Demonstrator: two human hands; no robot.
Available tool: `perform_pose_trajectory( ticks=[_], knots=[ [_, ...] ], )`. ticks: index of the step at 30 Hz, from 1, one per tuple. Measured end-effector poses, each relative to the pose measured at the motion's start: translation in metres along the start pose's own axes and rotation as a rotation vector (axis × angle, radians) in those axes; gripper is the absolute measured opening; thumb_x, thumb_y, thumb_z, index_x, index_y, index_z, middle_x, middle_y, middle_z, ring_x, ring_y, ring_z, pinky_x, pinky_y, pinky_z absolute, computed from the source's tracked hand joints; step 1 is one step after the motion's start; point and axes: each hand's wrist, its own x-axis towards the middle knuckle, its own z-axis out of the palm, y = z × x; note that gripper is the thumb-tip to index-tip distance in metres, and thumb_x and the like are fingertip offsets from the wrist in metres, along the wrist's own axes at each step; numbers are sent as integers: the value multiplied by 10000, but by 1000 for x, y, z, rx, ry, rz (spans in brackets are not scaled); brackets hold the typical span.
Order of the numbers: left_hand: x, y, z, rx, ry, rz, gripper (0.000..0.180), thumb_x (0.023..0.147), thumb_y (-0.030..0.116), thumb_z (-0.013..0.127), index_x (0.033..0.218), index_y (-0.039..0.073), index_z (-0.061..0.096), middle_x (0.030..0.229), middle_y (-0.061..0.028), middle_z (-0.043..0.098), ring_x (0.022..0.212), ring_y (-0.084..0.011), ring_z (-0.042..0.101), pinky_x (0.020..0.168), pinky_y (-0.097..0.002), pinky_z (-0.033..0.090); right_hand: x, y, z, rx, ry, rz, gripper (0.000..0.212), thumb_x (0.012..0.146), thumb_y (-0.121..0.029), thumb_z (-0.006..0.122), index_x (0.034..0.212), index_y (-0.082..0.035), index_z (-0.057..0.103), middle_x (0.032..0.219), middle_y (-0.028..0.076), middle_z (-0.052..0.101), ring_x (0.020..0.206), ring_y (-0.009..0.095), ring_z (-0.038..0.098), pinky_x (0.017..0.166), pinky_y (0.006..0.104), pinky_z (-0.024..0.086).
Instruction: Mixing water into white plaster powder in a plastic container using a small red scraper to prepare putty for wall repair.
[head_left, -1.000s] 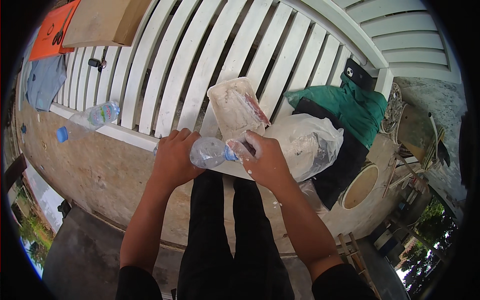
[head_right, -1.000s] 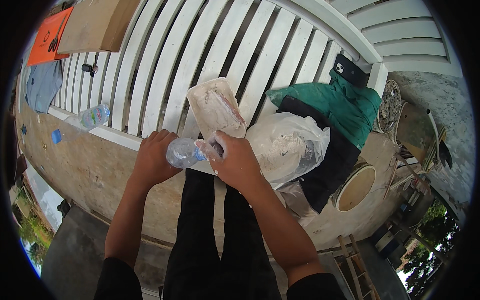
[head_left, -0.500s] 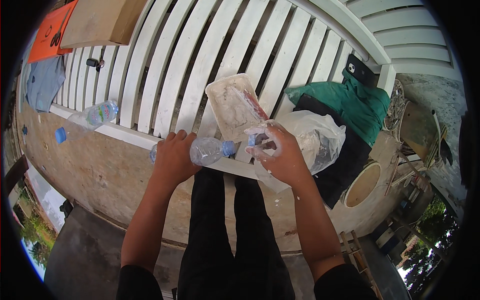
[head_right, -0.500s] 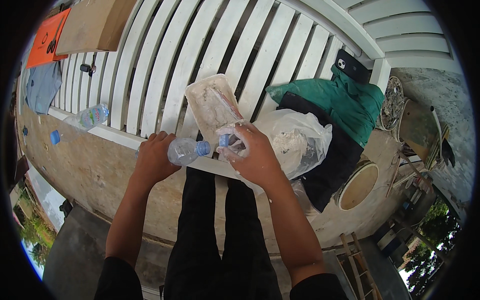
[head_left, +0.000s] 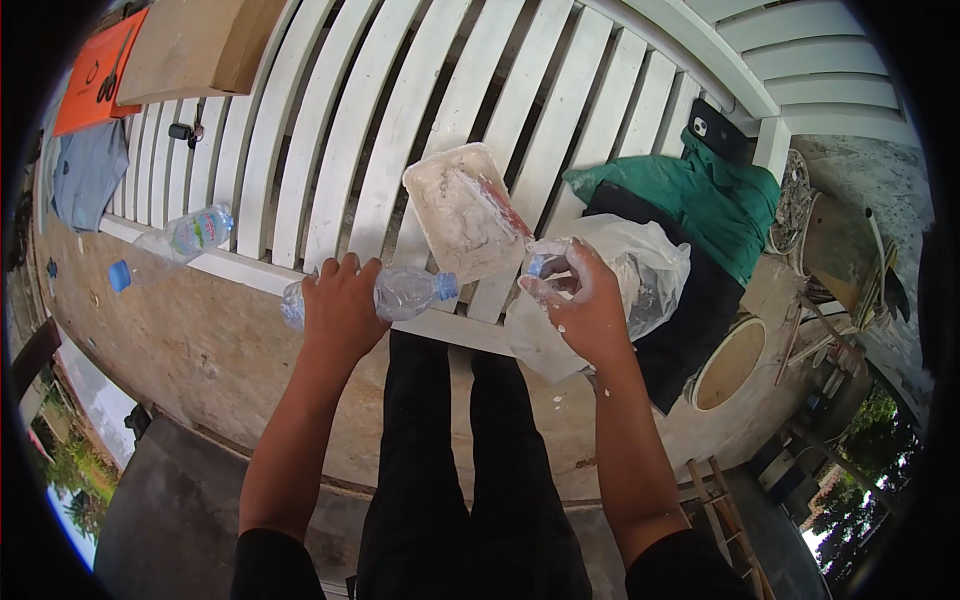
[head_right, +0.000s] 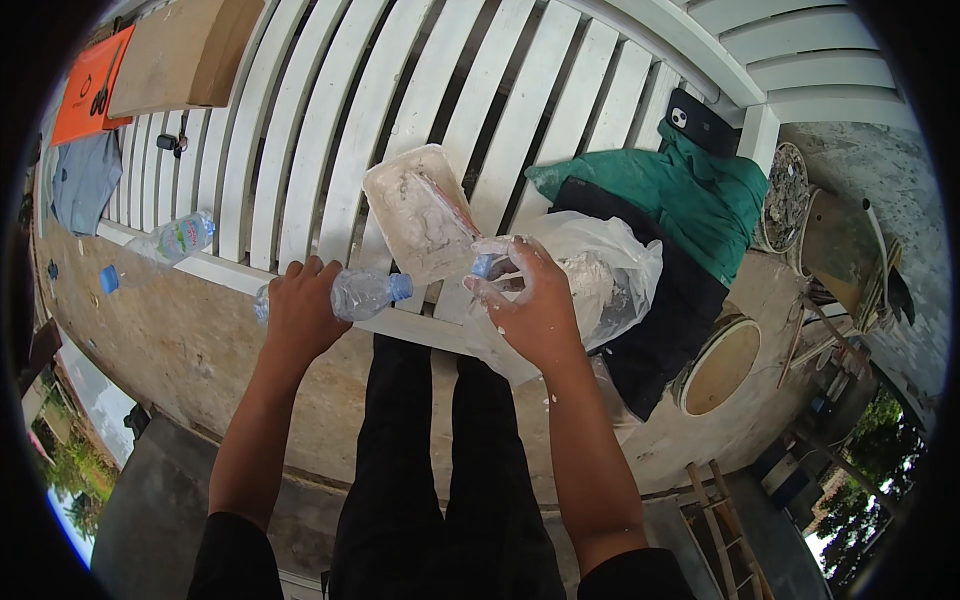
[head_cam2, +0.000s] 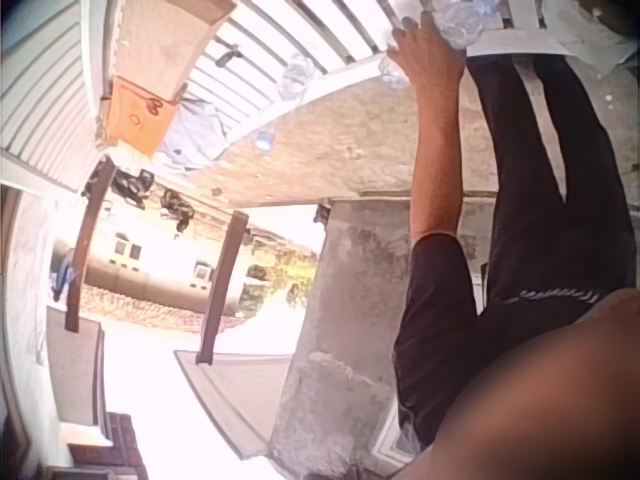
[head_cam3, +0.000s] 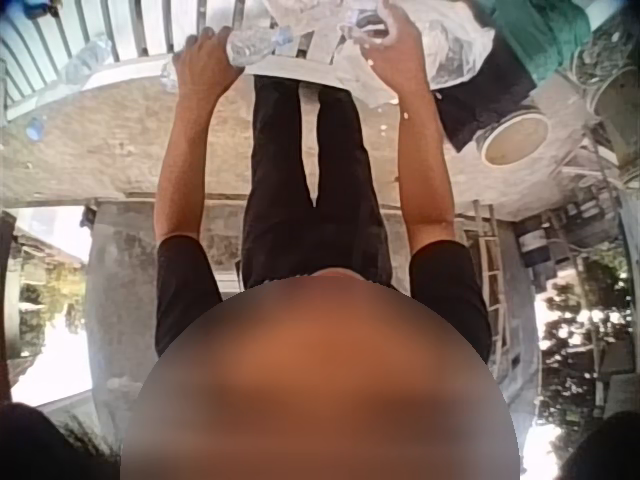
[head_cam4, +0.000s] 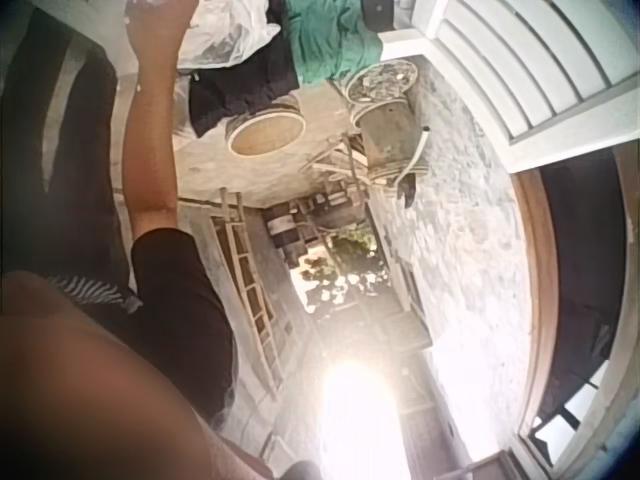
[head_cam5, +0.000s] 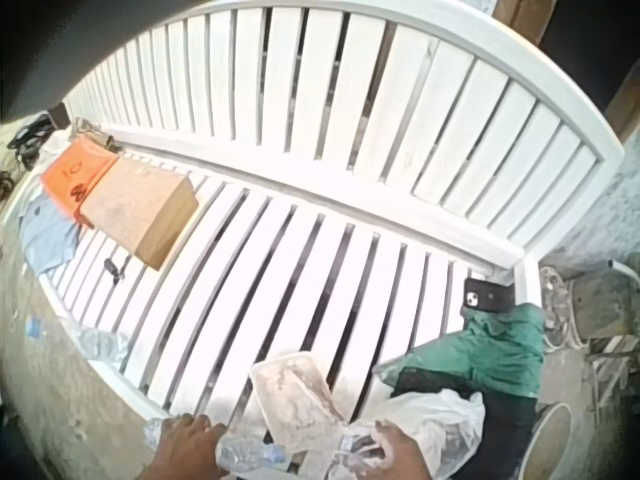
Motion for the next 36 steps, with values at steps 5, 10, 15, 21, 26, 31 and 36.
perform_pose_trajectory(
  ticks=[5,10,15,21,26,31,36],
  knots=[
    [1,3,-2,33,-31,-2,518,619,198,834,1091,127,635,1028,-69,579,1024,-276,567,848,-524,452,-1,3,-3,-13,-1,28,311,776,-99,785,1032,16,649,947,119,631,829,206,658,777,327,528],
    [-1,-2,3,28,-12,12,517,615,199,839,1086,133,635,1040,-71,579,1036,-283,565,865,-530,449,-2,6,-2,4,14,49,304,779,-106,786,1020,17,647,948,116,632,823,211,655,773,327,528],
    [-2,-7,5,17,-4,16,513,616,209,844,1080,130,639,1057,-77,585,1055,-289,564,878,-524,445,-5,1,0,-1,-9,48,309,778,-110,786,1020,17,643,948,118,634,826,226,657,772,338,528],
    [-6,-5,-4,-144,104,147,488,620,230,845,1053,112,653,1053,-90,594,1056,-299,565,892,-497,434,-17,-14,25,-176,-275,-94,432,828,-207,734,1175,21,614,1190,187,604,1030,360,626,903,392,503],
    [-8,-3,-14,-226,71,153,485,611,235,849,1037,115,649,1037,-80,592,1046,-308,565,884,-494,435,-21,-20,32,-275,-313,-168,464,838,-244,730,1204,13,607,1268,176,571,1105,359,596,947,394,488],
    [-7,2,-15,-277,74,147,492,602,226,849,1038,119,648,1028,-79,589,1049,-311,562,882,-488,432,-20,-31,32,-273,-324,-167,475,848,-270,722,1201,25,605,1241,198,588,1103,361,605,939,403,491],
    [-8,17,-18,-262,217,181,511,592,201,847,1053,118,645,1037,-83,585,1056,-318,558,887,-480,422,-19,-54,40,-295,-179,-3,568,884,-287,687,1250,108,506,845,212,678,771,394,681,743,432,552]
  ],
)
